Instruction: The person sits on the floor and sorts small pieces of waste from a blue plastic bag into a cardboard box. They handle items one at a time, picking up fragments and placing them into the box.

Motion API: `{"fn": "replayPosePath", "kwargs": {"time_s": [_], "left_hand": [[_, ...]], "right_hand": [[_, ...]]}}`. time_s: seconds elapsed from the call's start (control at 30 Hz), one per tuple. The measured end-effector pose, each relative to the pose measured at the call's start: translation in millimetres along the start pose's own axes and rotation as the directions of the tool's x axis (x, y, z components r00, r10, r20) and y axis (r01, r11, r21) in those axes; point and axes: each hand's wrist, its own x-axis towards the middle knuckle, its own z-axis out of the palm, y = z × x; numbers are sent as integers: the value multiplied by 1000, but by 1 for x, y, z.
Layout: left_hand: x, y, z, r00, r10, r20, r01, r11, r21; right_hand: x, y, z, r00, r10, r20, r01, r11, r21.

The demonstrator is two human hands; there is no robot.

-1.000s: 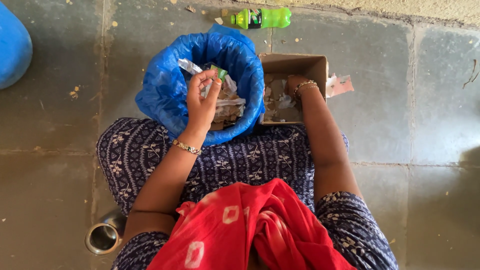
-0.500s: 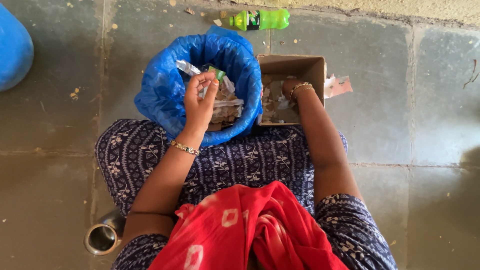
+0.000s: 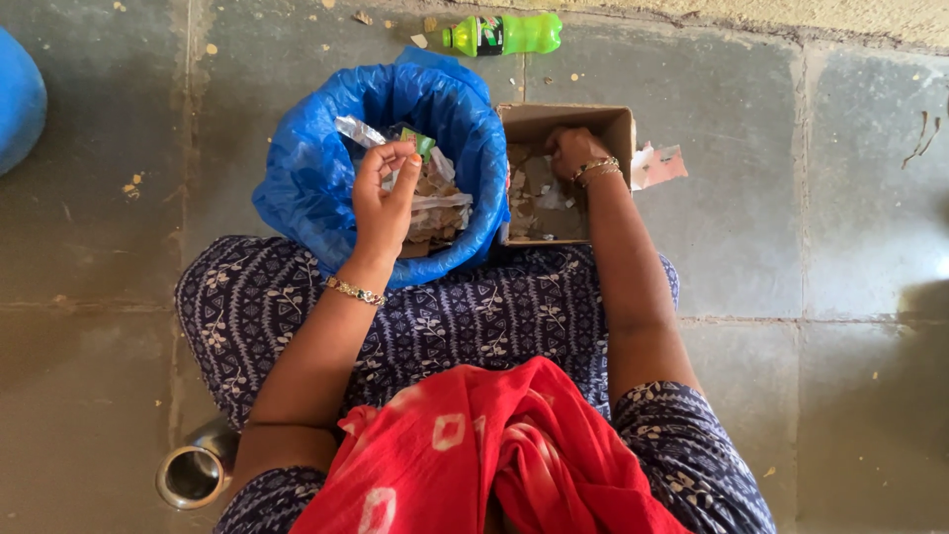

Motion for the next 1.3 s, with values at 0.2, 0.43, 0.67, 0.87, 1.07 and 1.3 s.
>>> {"fn": "replayPosePath", "kwargs": {"time_s": [0.2,0.43,0.67,0.87,1.07,1.3], "left_hand": [[1,0,0,1000,-28,-6,28,1000,-6],[0,0,1,999,-32,-1,32,999,-4],[0,-3,1,999,-32,-8,32,999,-4],[1,-8,3,997,-70,-12,70,997,29],[2,-9,4,998,1,66,-8,995,102],[1,-7,4,996,40,78,-48,993,112]], "right_hand": [[4,9,4,943,-3,332,41,993,-109],[6,-4,28,830,59,554,102,962,-255],[22,8,24,942,14,335,75,965,-252],[-52,-29,-56,984,-160,-80,168,980,108],[-100,-79,-78,953,-178,-245,275,848,454],[-89,-80,-73,947,-131,-292,303,662,686]]}}
